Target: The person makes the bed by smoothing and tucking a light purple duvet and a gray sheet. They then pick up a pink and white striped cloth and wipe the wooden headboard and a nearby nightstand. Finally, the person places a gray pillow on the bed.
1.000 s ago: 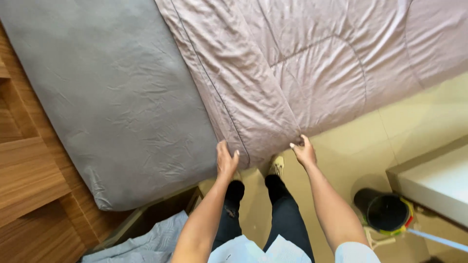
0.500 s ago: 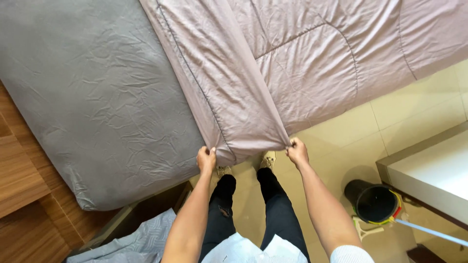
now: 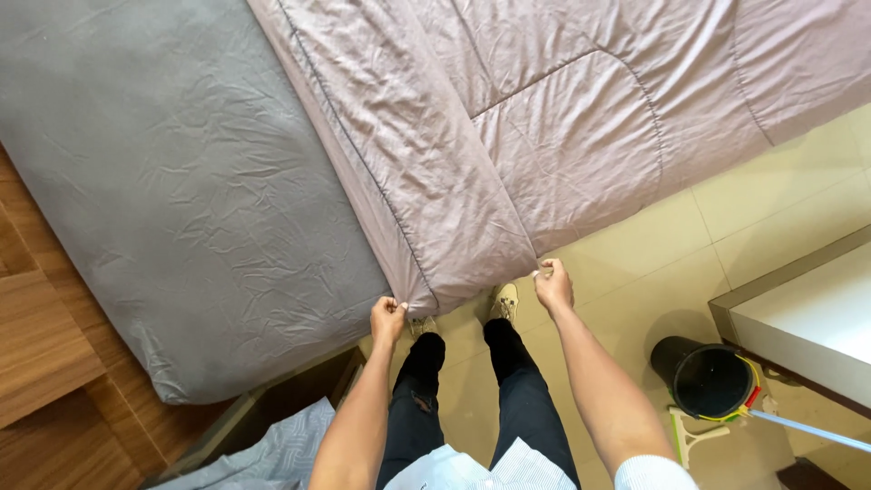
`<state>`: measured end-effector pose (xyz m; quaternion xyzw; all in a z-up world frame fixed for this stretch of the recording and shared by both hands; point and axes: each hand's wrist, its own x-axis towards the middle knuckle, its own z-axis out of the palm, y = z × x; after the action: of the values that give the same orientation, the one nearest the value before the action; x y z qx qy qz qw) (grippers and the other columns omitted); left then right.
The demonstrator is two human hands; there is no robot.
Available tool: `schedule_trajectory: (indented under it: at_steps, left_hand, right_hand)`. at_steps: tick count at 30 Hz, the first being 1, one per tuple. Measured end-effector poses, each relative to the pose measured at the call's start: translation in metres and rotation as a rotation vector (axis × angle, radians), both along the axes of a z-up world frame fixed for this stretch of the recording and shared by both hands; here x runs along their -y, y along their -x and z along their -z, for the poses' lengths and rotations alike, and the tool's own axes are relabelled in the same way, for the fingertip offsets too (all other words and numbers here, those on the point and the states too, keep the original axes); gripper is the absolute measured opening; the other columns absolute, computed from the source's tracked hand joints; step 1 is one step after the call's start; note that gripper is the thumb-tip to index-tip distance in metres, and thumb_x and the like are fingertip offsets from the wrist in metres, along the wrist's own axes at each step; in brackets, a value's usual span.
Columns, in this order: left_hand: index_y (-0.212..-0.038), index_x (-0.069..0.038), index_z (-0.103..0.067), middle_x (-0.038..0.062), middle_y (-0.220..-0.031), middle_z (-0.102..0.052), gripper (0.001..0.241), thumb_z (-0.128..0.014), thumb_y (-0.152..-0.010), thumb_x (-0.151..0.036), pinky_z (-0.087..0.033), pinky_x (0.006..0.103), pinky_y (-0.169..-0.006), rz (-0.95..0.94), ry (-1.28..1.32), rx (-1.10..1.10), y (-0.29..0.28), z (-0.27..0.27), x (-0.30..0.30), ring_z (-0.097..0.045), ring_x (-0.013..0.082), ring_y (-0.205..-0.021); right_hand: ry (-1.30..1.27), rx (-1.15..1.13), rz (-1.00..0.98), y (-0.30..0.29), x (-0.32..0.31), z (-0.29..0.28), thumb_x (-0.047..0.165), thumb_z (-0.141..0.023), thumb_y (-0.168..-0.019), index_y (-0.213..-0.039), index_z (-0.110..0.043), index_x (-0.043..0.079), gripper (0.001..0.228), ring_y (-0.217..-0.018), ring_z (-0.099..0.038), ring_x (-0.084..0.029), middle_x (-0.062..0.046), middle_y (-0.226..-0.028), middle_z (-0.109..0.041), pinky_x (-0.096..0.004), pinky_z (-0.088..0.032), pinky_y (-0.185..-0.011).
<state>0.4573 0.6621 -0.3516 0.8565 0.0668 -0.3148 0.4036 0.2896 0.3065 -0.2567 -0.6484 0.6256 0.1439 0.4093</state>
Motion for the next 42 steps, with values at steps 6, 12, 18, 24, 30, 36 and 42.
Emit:
schedule_trajectory:
  at_steps: [6,12,18,24,30,36,42]
  left_hand:
    - [-0.100,-0.004,-0.068,0.010,-0.081,-0.072,0.034,-0.085,-0.076,-0.021,-0.054,0.0392,-0.072,0.125,-0.086,0.094,0.003,-0.050,0.016,-0.068,0.0250,-0.075]
    - [-0.129,-0.005,-0.068,0.020,-0.139,-0.060,0.048,-0.072,-0.083,-0.017,-0.042,0.0540,-0.107,0.212,-0.126,0.658,-0.001,-0.167,0.075,-0.054,0.0357,-0.130]
    - [-0.129,-0.013,-0.062,0.014,-0.168,-0.024,0.047,-0.073,-0.084,-0.022,-0.026,0.0589,-0.118,1.202,-0.380,0.298,0.008,-0.161,0.056,-0.022,0.0329,-0.154]
    - [-0.134,-0.006,-0.065,0.022,-0.157,-0.034,0.061,-0.075,-0.076,-0.020,-0.032,0.0578,-0.111,1.048,-0.114,0.592,-0.010,-0.172,0.070,-0.036,0.0415,-0.142]
    - [-0.129,-0.016,-0.070,0.015,-0.130,-0.075,0.039,-0.064,-0.097,-0.037,-0.053,0.0430,-0.103,0.999,-0.207,-0.112,-0.036,-0.190,0.101,-0.069,0.0320,-0.121]
    - [-0.128,-0.012,-0.068,0.012,-0.142,-0.062,0.041,-0.071,-0.091,-0.030,-0.049,0.0440,-0.107,1.053,0.023,0.379,-0.041,-0.185,0.128,-0.059,0.0340,-0.130]
    - [-0.137,-0.017,-0.060,0.020,-0.163,-0.026,0.053,-0.073,-0.089,-0.035,-0.033,0.0490,-0.117,1.489,-0.306,0.289,-0.033,-0.090,0.064,-0.030,0.0420,-0.146]
  right_hand:
    - [0.041,0.162,-0.014,-0.004,-0.029,0.030,0.033,-0.076,-0.090,-0.157,-0.035,0.015,0.081,-0.115,-0.066,-0.030,-0.015,-0.125,-0.069,-0.042,-0.051,-0.099]
    - [0.678,0.249,-0.422,-0.046,-0.064,-0.003,0.021,-0.073,-0.087,-0.167,-0.031,0.022,0.091,-0.156,-0.030,-0.038,-0.019,-0.170,-0.023,-0.052,-0.031,-0.126]
    - [0.259,0.006,-0.581,-0.040,-0.079,-0.025,0.028,-0.073,-0.084,-0.161,-0.028,0.031,0.089,-0.154,-0.015,-0.038,-0.012,-0.172,-0.008,-0.061,-0.022,-0.118]
    - [0.141,-0.061,-0.882,-0.022,-0.103,-0.023,0.029,-0.073,-0.076,-0.160,-0.031,0.028,0.094,-0.148,-0.028,-0.035,-0.015,-0.168,-0.008,-0.058,-0.023,-0.117]
    - [-0.054,-0.030,-0.599,-0.047,-0.105,-0.080,0.031,-0.058,-0.091,-0.135,-0.067,0.022,0.046,-0.129,-0.061,-0.032,-0.013,-0.140,-0.068,-0.049,-0.041,-0.115]
    - [0.176,0.231,-0.518,-0.042,-0.113,-0.096,0.033,-0.064,-0.087,-0.126,-0.068,0.017,0.042,-0.122,-0.061,-0.032,-0.013,-0.127,-0.068,-0.049,-0.038,-0.109]
    - [0.052,0.228,-0.473,-0.017,-0.108,-0.101,0.034,-0.062,-0.090,-0.133,-0.064,0.018,0.045,-0.126,-0.059,-0.032,-0.011,-0.136,-0.065,-0.049,-0.037,-0.112]
